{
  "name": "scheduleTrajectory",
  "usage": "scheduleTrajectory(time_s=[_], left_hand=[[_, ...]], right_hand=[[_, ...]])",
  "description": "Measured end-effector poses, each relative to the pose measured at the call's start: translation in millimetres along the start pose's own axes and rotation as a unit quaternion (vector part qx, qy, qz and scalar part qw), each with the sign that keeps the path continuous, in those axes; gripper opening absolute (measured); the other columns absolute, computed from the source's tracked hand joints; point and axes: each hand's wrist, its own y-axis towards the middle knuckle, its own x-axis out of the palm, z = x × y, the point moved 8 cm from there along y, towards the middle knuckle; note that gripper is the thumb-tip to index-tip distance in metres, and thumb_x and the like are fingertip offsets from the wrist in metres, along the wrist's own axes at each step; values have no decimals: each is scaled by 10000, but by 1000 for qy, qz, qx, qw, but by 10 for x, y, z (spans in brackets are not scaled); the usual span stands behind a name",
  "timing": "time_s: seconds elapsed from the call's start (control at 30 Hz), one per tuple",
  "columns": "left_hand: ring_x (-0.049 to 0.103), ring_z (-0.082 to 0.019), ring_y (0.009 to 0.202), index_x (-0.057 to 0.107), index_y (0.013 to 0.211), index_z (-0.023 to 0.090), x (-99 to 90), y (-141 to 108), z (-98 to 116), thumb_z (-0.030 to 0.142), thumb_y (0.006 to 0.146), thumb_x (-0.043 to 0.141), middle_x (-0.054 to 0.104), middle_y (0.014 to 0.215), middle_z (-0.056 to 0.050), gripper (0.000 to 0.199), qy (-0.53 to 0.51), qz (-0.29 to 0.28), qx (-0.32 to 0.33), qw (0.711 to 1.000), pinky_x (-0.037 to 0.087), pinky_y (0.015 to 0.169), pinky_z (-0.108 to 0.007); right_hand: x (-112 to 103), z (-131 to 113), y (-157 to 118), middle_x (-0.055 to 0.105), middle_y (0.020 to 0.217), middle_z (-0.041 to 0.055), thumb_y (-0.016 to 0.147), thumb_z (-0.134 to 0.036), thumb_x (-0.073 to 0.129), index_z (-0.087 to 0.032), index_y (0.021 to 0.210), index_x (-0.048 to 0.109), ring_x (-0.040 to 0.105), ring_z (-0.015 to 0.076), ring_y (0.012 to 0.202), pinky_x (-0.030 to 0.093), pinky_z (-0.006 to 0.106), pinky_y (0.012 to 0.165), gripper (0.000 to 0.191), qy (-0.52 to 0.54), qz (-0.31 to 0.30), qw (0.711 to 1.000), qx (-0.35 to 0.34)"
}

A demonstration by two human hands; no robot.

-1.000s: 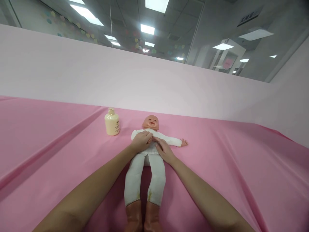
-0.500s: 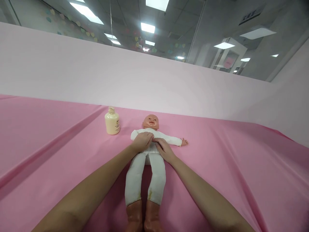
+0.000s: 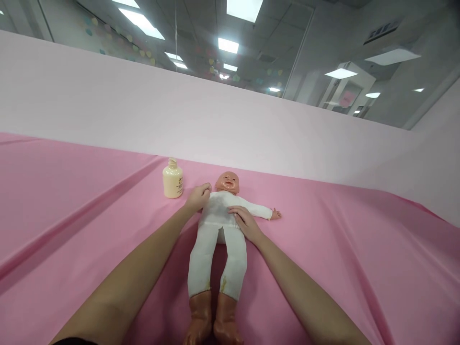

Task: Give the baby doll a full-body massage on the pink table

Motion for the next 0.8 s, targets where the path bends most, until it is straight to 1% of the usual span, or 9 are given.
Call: scheduleTrajectory(time_s=[0.07,0.1,0.17,0.23,0.33,0.43,0.53,0.63,0.8], left_hand=[[319,-89,399,450,651,189,-38,12,-128,181,711,390,400,504,52,85,-103,5,-57,993,224,409,-202],[322,-88,395,435,646,192,-56,7,-162,194,701,389,385,496,54,72,-131,11,-69,989,231,404,-197],[363,-93,408,398,647,200,-124,-22,-198,220,695,376,339,485,60,57,-155,36,-72,985,296,425,-193],[386,-97,427,350,645,207,-230,-84,-236,249,696,367,275,483,69,68,-178,74,-74,978,366,472,-200],[360,-97,434,295,647,213,-398,-220,-288,281,706,358,210,498,75,110,-198,128,-78,969,402,505,-209],[357,-99,456,296,659,213,-495,-361,-301,265,715,347,215,511,70,92,-202,160,-77,963,404,517,-205],[371,-97,479,326,654,208,-522,-486,-270,223,693,372,280,523,60,62,-184,177,-77,964,392,513,-195],[388,-96,499,346,628,201,-547,-610,-204,198,683,397,347,537,50,75,-154,187,-85,967,384,509,-189],[363,-102,459,377,627,205,-691,-843,-97,216,725,428,360,514,52,111,-109,186,-113,970,335,447,-189]], right_hand=[[-1,18,-1,603,1202,46,971,-245,374,-250,1087,614,512,194,1164,379,415,1029,266,5,1,1000,1],[-1,26,-3,605,1198,46,970,-248,374,-249,1086,615,514,195,1160,382,416,1026,267,8,3,1000,1],[-2,36,-7,609,1191,47,970,-254,369,-247,1085,618,518,197,1156,387,422,1023,275,13,7,1000,1],[-3,42,-13,610,1193,50,971,-263,362,-246,1090,620,521,200,1153,392,429,1021,285,17,13,1000,2],[-7,50,-23,611,1190,52,969,-272,361,-244,1088,625,527,201,1146,398,432,1018,290,18,24,1000,3],[-13,57,-34,616,1183,51,966,-279,373,-241,1084,631,532,199,1142,397,427,1022,286,14,33,999,6],[-15,51,-64,610,1206,49,969,-290,371,-242,1111,626,524,199,1162,384,426,1038,297,12,39,999,16],[-11,26,-128,587,1257,51,975,-308,355,-243,1160,611,500,196,1208,353,430,1072,323,16,43,998,30],[-9,2,-306,508,1366,47,977,-363,342,-263,1247,562,437,200,1282,307,458,1108,362,5,44,997,57]])
